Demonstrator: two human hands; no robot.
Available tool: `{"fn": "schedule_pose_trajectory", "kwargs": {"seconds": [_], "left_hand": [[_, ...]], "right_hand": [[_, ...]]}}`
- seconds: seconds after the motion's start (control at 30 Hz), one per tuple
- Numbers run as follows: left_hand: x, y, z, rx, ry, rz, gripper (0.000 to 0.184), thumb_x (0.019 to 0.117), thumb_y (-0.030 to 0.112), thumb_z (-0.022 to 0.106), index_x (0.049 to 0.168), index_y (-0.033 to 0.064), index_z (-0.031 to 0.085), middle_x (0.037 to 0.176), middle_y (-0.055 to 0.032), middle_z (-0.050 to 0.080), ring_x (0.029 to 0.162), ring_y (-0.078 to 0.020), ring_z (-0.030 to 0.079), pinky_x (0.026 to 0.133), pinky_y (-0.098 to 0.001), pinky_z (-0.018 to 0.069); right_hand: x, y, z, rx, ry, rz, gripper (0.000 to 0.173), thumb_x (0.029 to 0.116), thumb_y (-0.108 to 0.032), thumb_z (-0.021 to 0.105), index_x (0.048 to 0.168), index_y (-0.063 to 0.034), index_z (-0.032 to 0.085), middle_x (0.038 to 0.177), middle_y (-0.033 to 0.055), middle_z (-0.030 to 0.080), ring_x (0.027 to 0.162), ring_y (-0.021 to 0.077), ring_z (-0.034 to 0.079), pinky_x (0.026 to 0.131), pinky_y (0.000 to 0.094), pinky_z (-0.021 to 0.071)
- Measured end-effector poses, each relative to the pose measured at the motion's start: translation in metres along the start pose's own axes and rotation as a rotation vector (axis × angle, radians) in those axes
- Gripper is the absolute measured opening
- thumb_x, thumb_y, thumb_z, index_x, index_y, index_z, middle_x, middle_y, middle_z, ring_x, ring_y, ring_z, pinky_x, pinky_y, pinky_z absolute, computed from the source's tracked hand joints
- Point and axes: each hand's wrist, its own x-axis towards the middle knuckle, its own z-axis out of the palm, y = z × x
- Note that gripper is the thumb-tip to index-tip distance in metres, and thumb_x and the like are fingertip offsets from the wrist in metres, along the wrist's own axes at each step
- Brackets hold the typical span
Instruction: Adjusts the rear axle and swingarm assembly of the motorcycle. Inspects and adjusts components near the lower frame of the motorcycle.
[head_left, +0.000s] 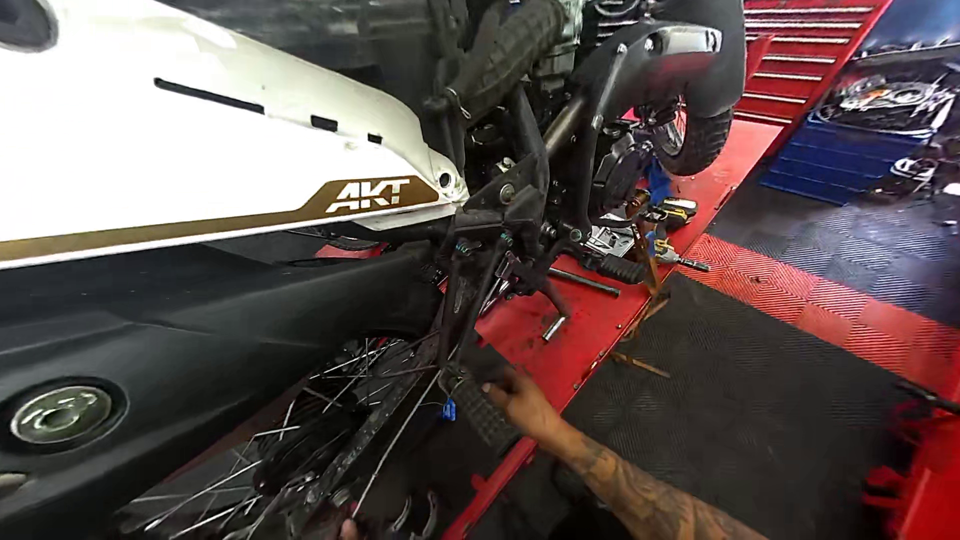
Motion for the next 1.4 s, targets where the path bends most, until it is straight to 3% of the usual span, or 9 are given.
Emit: {"fn": "schedule_pose_trajectory", "kwargs": {"seconds": [0.13,0.27,0.4,0.53,0.6,0.9,1.03,1.23,1.4], "left_hand": [[-0.011,-0.036,0.012,0.179,-0.173,-0.174,0.036,0.11,0.019,0.042,0.133,-0.0077,0.048,0.099,-0.0125,0.067,0.082,-0.0168,0.068,0.078,-0.0381,0.061],[-0.012,-0.057,0.029,0.526,-0.314,-0.215,0.04,0.1079,0.022,0.051,0.134,-0.0085,0.052,0.109,-0.0222,0.069,0.095,-0.0268,0.07,0.088,-0.0457,0.0594],[-0.021,0.02,0.059,1.234,-0.395,0.184,0.04,0.1006,0.033,0.062,0.127,0.0041,0.071,0.11,-0.021,0.075,0.105,-0.0391,0.071,0.097,-0.0633,0.0526],[-0.017,0.131,0.105,0.822,-0.453,0.777,0.027,0.1021,0.018,0.058,0.116,-0.0001,0.073,0.105,-0.0097,0.076,0.093,-0.0141,0.074,0.087,-0.0363,0.0629],[0.004,0.166,0.139,0.759,-0.499,0.902,0.03,0.1012,0.023,0.058,0.114,0.0019,0.074,0.105,-0.0075,0.076,0.093,-0.0117,0.074,0.086,-0.0346,0.0627],[0.041,0.192,0.277,0.605,-0.752,0.829,0.033,0.1001,0.014,0.065,0.133,0.0094,0.066,0.106,-0.0037,0.076,0.083,-0.01,0.072,0.078,-0.0316,0.0616],[0.039,0.189,0.294,0.607,-0.685,0.738,0.032,0.1034,0.025,0.062,0.13,0.007,0.063,0.092,-0.009,0.071,0.07,-0.0174,0.067,0.066,-0.039,0.0599],[0.035,0.192,0.314,0.448,-0.876,0.671,0.015,0.1008,0.022,0.067,0.11,0.0106,0.069,0.079,0.0034,0.071,0.056,-0.0039,0.061,0.05,-0.0188,0.0512],[0.008,0.19,0.301,0.726,-0.646,0.283,0.024,0.1048,0.008,0.053,0.125,-0.0035,0.06,0.11,-0.0146,0.067,0.092,-0.0157,0.063,0.079,-0.0254,0.0542]], "right_hand": [[0.013,-0.018,0.0,0.163,-0.003,-0.104,0.051,0.1045,-0.034,0.059,0.148,-0.0108,0.048,0.125,0.0059,0.07,0.111,0.0146,0.069,0.099,0.0364,0.057],[0.026,-0.027,0.019,0.171,0.112,-0.189,0.042,0.109,-0.033,0.049,0.145,-0.0126,0.053,0.117,0.0082,0.071,0.105,0.0167,0.069,0.095,0.0404,0.0569],[0.034,-0.023,0.023,0.019,0.196,-0.22,0.031,0.1088,-0.033,0.048,0.119,-0.0119,0.067,0.094,0.0056,0.071,0.089,0.0173,0.07,0.085,0.0423,0.0577],[0.033,-0.019,0.022,0.006,0.184,-0.217,0.029,0.1087,-0.034,0.048,0.118,-0.0136,0.067,0.09,0.0047,0.071,0.084,0.0174,0.07,0.081,0.0426,0.0581],[0.033,-0.018,0.024,0.003,0.206,-0.227,0.028,0.1087,-0.033,0.048,0.117,-0.0145,0.067,0.088,0.0042,0.07,0.083,0.017,0.07,0.079,0.0428,0.0583],[0.03,-0.026,0.02,-0.096,0.257,-0.183,0.033,0.1087,-0.035,0.045,0.117,-0.0139,0.068,0.091,0.0077,0.071,0.089,0.0219,0.07,0.084,0.047,0.0556],[0.028,-0.026,0.019,-0.102,0.248,-0.175,0.032,0.1089,-0.036,0.045,0.117,-0.0146,0.067,0.091,0.0085,0.07,0.089,0.0241,0.07,0.083,0.0489,0.0557],[0.029,-0.025,0.014,-0.08,0.214,-0.203,0.032,0.1091,-0.034,0.045,0.119,-0.0132,0.067,0.093,0.0098,0.071,0.089,0.0253,0.069,0.083,0.0509,0.0553],[0.031,-0.021,0.01,-0.072,0.201,-0.196,0.032,0.1092,-0.034,0.045,0.12,-0.0151,0.068,0.095,0.0089,0.071,0.09,0.0242,0.069,0.083,0.0508,0.0552]]}}
